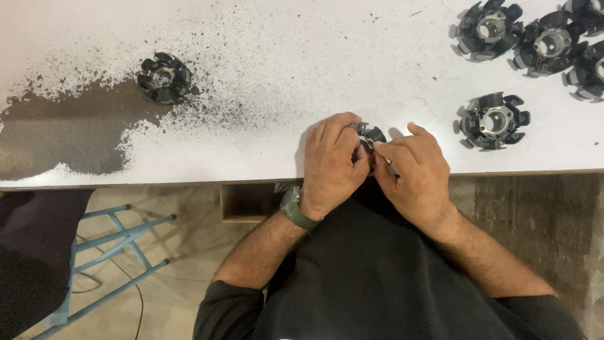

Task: The person sits at a white worktable assembling small black plastic impeller-like parts. They hold each part, use a small stick to press a component into it, then place the finished part in a growing pile on the table, repeating the cycle for many parts.

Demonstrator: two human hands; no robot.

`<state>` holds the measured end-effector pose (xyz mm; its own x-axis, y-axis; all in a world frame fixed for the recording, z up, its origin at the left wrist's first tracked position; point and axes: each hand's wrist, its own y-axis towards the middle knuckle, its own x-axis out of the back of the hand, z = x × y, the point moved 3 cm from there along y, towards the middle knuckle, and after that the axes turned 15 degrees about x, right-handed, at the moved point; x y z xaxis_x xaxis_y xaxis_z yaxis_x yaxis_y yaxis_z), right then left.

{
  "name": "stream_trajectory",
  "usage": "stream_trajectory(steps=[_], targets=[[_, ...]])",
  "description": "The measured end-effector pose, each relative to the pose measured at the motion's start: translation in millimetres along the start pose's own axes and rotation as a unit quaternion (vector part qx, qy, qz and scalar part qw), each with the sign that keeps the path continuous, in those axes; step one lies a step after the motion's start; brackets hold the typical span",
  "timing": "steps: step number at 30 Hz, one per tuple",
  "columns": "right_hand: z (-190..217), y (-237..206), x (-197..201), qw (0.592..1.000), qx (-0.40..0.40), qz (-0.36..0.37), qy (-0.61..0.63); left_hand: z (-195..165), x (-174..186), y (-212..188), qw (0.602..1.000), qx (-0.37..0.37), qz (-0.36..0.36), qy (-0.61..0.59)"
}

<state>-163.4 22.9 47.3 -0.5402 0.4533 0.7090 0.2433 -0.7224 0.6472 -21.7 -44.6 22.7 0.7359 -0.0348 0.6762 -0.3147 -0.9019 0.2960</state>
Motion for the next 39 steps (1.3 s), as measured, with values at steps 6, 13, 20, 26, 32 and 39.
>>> stream_trajectory(steps=[6, 13, 20, 26, 32, 39], targets=[[-2, 5, 5, 1.000, -0.003, 0.005, 0.013, -5, 18, 3, 0.999, 0.006, -0.009, -0.037], [-8, 1, 2, 0.997, -0.045, -0.045, 0.037, -1, 28, 17, 0.998, -0.026, 0.049, 0.011], [-14, -1, -2, 0.995, -0.063, -0.049, 0.052, -2, 35, 26, 0.998, -0.036, 0.048, 0.022], [-16, -1, -4, 0.996, -0.047, -0.047, 0.063, -10, 32, 27, 0.978, -0.135, 0.106, 0.121], [-19, 1, -2, 0.998, -0.017, -0.050, 0.032, -11, 27, 30, 0.987, -0.041, 0.149, 0.045], [-11, -4, -3, 0.996, 0.033, -0.060, 0.064, -10, 32, 28, 0.992, 0.018, 0.122, -0.008]])
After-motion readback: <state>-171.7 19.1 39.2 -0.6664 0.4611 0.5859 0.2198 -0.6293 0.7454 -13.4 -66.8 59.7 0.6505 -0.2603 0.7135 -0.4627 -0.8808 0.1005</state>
